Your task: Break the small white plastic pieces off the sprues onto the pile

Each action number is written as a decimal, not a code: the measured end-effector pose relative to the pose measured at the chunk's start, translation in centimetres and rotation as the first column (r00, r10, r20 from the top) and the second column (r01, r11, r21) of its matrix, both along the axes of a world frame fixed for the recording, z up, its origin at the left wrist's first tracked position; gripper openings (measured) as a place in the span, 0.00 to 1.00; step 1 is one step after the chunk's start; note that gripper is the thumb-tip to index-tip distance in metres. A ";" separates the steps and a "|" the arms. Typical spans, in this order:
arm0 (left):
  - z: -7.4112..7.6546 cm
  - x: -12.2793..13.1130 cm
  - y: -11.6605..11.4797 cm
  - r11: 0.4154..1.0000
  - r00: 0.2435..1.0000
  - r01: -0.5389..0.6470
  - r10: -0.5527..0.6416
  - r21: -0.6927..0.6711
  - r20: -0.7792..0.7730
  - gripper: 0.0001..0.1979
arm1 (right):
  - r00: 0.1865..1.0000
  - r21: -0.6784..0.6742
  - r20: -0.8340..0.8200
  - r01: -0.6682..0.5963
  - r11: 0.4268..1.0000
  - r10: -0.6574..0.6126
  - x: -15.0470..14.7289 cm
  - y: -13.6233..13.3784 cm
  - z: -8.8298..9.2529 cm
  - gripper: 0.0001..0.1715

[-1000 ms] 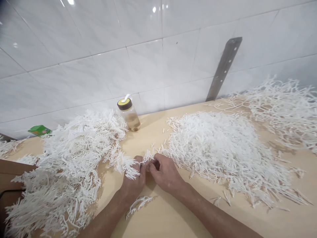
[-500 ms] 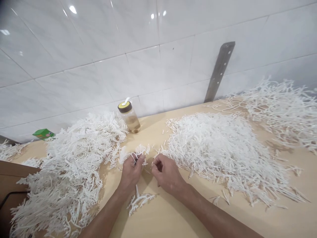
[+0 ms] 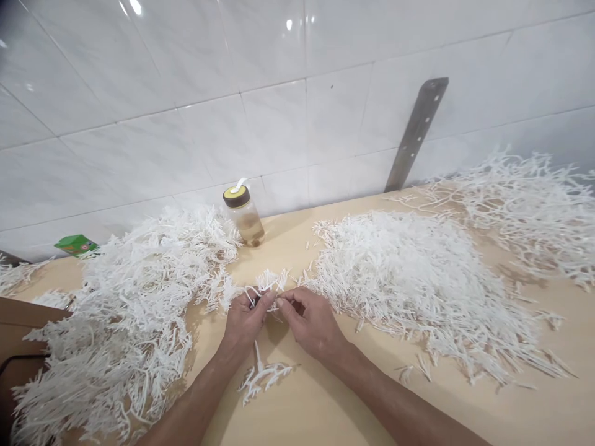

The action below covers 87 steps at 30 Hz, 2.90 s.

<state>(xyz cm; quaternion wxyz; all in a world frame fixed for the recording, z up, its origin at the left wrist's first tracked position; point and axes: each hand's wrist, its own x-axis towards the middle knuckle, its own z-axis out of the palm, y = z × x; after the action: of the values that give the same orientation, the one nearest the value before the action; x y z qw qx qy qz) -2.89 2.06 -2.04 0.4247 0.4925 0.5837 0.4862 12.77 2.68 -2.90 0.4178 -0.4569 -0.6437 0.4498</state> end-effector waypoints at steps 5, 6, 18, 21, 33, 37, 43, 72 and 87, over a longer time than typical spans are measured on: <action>0.4 0.5 -0.2 0.998 0.998 -0.005 0.008 0.057 -0.066 0.15 | 0.999 0.012 0.037 0.002 1.000 -0.003 -0.2 0.0 0.0 0.15; 0.4 0.6 -0.2 0.998 0.997 -0.011 0.015 0.056 -0.073 0.15 | 0.999 0.001 0.039 0.004 1.000 -0.004 -0.2 0.0 0.0 0.15; -0.2 0.5 -0.5 1.000 0.990 -0.016 0.019 0.026 -0.139 0.15 | 0.992 -0.048 0.118 0.040 0.998 -0.034 -0.4 0.0 0.5 0.11; -0.3 0.7 -0.8 0.998 0.977 -0.034 0.045 0.058 -0.210 0.15 | 0.984 -0.022 0.167 0.064 0.998 -0.059 -0.5 0.1 0.6 0.09; -0.4 0.5 -1.1 0.998 0.998 -0.048 0.046 0.036 0.036 0.18 | 0.991 -0.309 -0.021 0.117 0.944 -0.130 -0.3 0.5 0.4 0.08; -0.3 0.5 -0.3 0.997 0.991 -0.077 0.076 0.004 0.112 0.19 | 0.977 -0.278 -0.043 0.188 0.942 -0.207 0.2 0.5 0.2 0.11; 0.1 0.7 -0.4 0.994 0.991 -0.109 0.108 0.007 0.081 0.18 | 0.994 -0.161 -0.036 0.099 0.982 -0.106 -0.3 -0.7 0.6 0.15; 0.5 0.9 -0.6 0.991 0.991 -0.121 0.124 -0.057 0.048 0.17 | 0.985 -0.250 -0.158 -0.104 0.963 0.066 -1.2 -0.6 0.9 0.14; 0.7 1.0 -1.7 0.999 0.997 -0.034 0.033 0.013 0.071 0.18 | 1.000 -0.333 -0.012 0.007 0.943 -0.011 -1.5 -0.1 1.2 0.07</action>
<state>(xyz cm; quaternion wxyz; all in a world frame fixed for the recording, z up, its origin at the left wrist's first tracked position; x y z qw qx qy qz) -1.88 0.36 -1.39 0.4334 0.4683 0.5731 0.5143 11.26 2.60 -1.69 0.3413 -0.5206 -0.5536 0.5531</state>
